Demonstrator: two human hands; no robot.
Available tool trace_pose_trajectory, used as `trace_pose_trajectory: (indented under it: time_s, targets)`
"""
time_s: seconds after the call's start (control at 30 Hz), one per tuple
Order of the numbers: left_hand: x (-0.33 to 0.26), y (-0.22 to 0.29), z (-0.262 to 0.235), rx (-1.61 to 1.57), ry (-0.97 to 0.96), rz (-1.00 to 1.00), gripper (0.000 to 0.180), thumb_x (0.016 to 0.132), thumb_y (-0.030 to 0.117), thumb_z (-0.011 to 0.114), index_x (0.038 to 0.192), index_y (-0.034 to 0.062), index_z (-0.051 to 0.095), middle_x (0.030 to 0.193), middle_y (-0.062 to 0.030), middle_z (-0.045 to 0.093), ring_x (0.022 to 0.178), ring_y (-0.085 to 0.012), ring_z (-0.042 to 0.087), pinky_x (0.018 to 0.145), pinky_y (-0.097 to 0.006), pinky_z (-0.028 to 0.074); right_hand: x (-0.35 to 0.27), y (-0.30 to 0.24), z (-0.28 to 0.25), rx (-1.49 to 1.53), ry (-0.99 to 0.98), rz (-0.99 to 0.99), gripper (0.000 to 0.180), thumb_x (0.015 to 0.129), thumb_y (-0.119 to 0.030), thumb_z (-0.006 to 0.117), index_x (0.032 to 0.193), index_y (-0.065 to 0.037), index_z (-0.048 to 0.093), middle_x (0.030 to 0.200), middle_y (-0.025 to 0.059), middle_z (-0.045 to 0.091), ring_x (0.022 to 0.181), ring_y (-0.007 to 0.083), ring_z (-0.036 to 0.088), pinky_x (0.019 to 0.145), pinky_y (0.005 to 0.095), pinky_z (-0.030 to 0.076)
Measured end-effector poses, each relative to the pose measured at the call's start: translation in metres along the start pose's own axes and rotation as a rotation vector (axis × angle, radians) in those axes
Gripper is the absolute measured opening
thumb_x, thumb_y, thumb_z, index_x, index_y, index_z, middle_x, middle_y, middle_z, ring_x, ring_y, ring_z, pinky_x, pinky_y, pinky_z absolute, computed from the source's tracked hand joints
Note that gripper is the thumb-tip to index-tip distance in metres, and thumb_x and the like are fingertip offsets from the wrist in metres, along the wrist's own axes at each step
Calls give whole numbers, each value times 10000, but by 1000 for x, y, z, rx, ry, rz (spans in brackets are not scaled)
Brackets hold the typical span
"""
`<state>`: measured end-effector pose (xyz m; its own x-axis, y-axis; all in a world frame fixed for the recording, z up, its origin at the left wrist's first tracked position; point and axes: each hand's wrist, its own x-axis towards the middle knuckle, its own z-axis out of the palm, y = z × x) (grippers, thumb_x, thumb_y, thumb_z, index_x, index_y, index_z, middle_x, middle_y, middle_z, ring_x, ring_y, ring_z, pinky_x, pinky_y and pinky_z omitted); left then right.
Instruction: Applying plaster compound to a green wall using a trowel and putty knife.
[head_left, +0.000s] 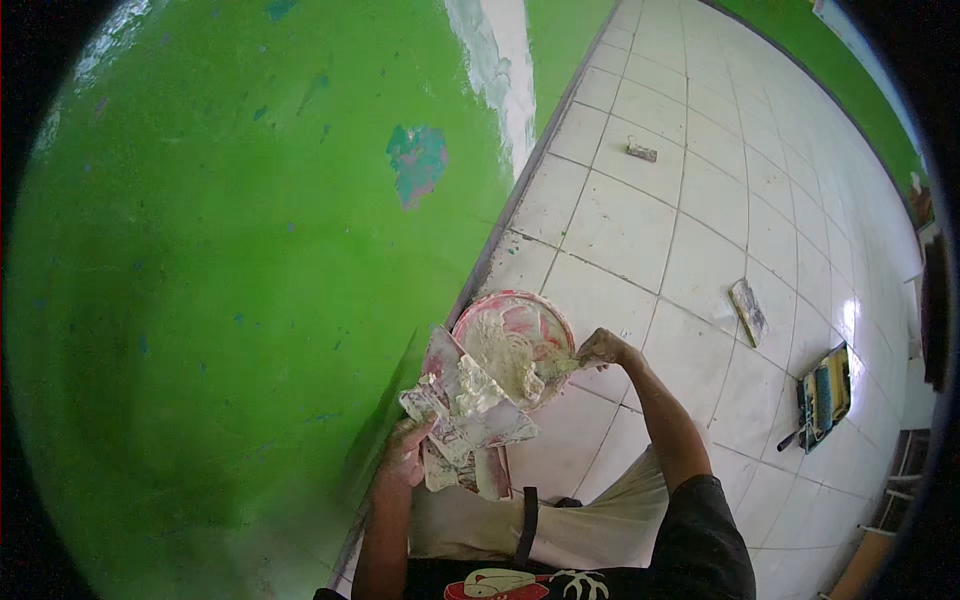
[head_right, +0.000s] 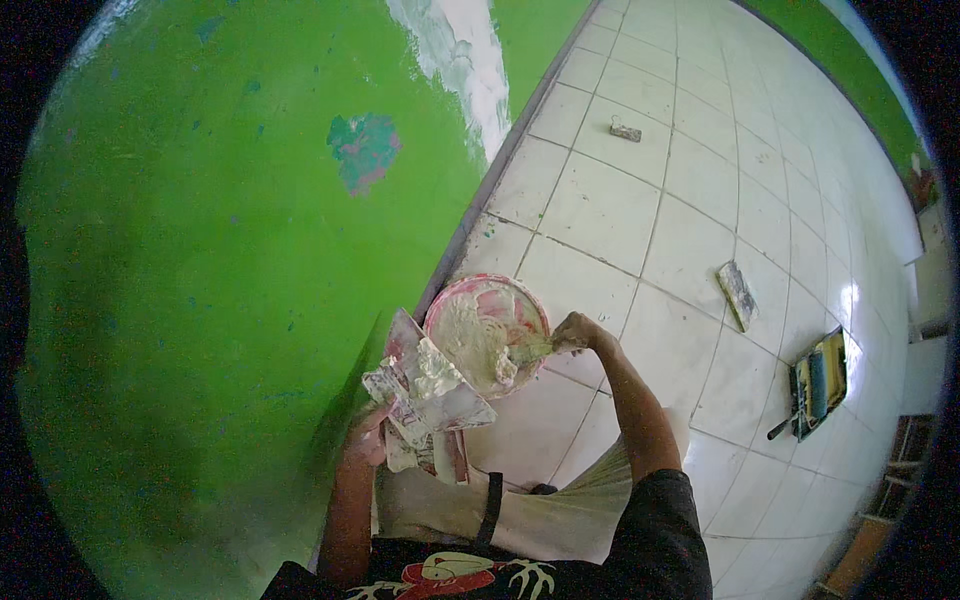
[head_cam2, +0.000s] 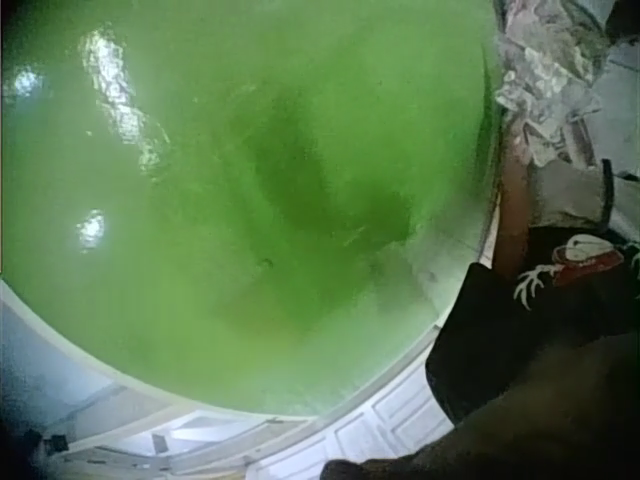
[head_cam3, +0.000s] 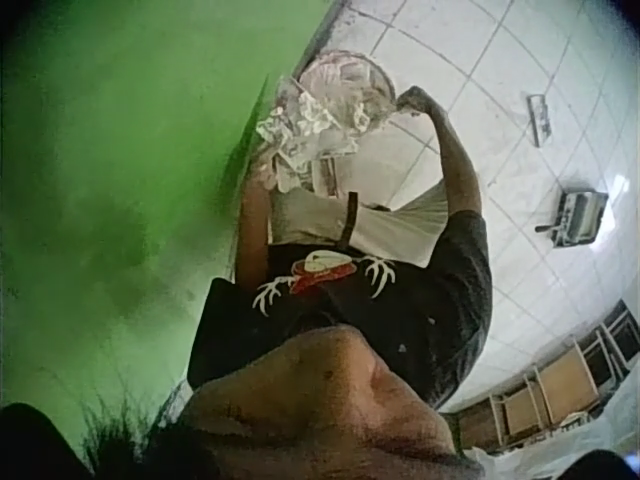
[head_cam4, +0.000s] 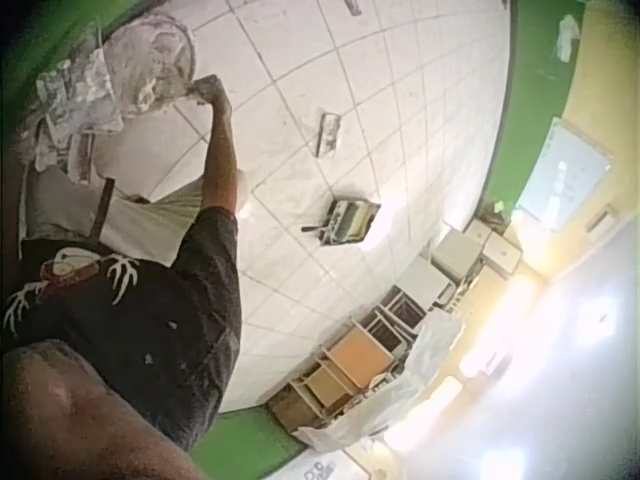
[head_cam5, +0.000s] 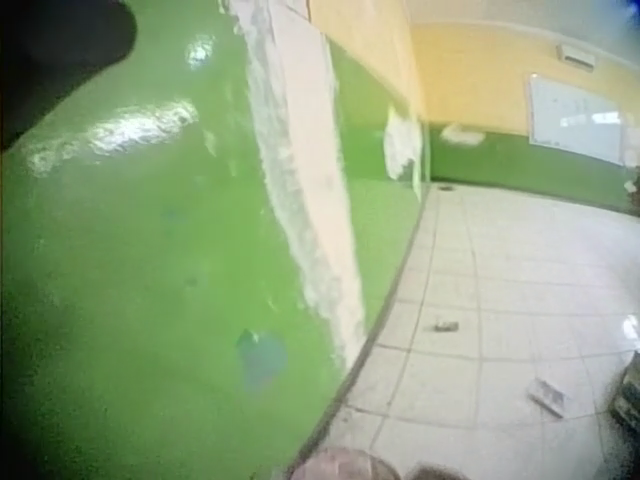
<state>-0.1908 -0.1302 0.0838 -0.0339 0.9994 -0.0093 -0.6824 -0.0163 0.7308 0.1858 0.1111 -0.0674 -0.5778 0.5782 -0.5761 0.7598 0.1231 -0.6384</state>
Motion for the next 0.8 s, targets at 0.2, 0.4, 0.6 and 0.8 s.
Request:
trace_pose_trajectory:
  time_s: [0.2,0.4,0.6,0.8]
  targets:
    - [-9,-25,-59,-73,393,-437,408,842,152,637,1215,23,531,1147,-69,590,1068,-187,551,932,-354,441,-25,-55,-5,162,219,45,168,730,-178,701,886,-129,738,763,73,699,600,156,652,590,292,535]
    - [-16,-49,-93,110,337,-360,378,847,208,646,1169,30,557,1113,-82,621,995,-215,606,896,-380,485,-29,-95,40,-510,661,-350,311,744,-64,605,1032,-154,682,919,76,643,777,263,594,641,365,519]
    - [-6,-28,-54,-161,356,-479,424,837,204,657,1206,36,533,1141,-85,609,1029,-239,595,918,-396,476,-47,-84,91,-880,374,-233,500,805,-72,517,1280,-226,515,1205,129,511,1008,300,537,734,415,503]
    - [-12,-28,-57,-104,359,-393,428,811,179,681,1191,35,544,1130,-96,612,1030,-232,596,884,-400,498,-69,-120,62,-623,299,-164,457,779,-47,496,1197,-211,580,1110,151,540,849,316,579,702,425,505]
